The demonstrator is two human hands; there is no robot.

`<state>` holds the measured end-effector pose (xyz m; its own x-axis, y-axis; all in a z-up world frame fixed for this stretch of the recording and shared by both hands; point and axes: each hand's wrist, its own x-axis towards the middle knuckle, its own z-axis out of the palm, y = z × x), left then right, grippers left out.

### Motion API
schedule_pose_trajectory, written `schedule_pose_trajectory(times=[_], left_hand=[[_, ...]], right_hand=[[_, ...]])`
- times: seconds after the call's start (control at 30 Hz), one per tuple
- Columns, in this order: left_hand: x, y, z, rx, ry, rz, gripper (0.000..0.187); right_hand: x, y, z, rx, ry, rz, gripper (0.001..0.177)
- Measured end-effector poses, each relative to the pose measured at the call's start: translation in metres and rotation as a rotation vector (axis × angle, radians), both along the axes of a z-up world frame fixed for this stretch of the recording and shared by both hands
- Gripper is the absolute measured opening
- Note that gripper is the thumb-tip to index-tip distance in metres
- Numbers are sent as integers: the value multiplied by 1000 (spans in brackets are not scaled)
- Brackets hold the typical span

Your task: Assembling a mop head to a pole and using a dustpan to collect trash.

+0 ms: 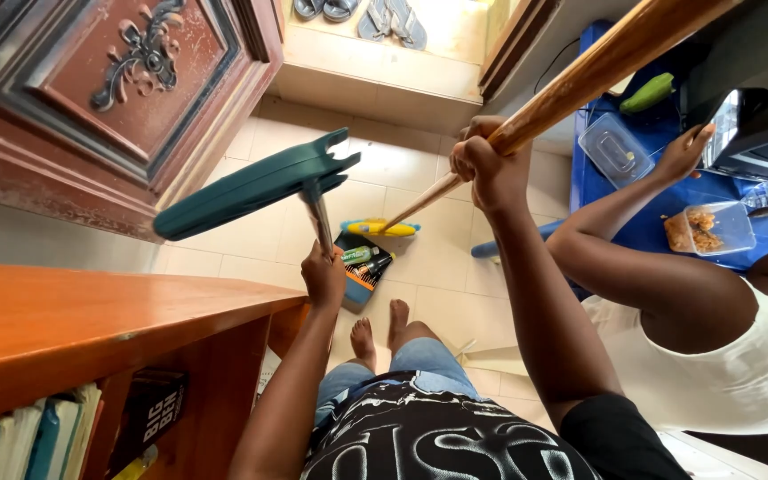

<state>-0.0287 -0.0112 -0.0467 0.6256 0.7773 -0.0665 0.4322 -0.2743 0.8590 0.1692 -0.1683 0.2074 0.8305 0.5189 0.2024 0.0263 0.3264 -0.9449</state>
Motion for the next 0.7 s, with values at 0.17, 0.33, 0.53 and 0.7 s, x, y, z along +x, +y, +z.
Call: schedule_pose_trajectory(times=[0.17,0.33,0.53,0.7], left_hand=[[1,6,16,-53,-35,-6,13],[11,9,32,-80,-128,24,12],[28,16,46,-94,-143,57,17],[64,19,61,-93,-151,100,16]], right_hand=[[8,-3,4,2,-32,-76,23],[21,-13,11,44,-49,-97,27],[44,-24,26,33,-63,-159,29],[78,-22,31,-6,-71,-211,30]])
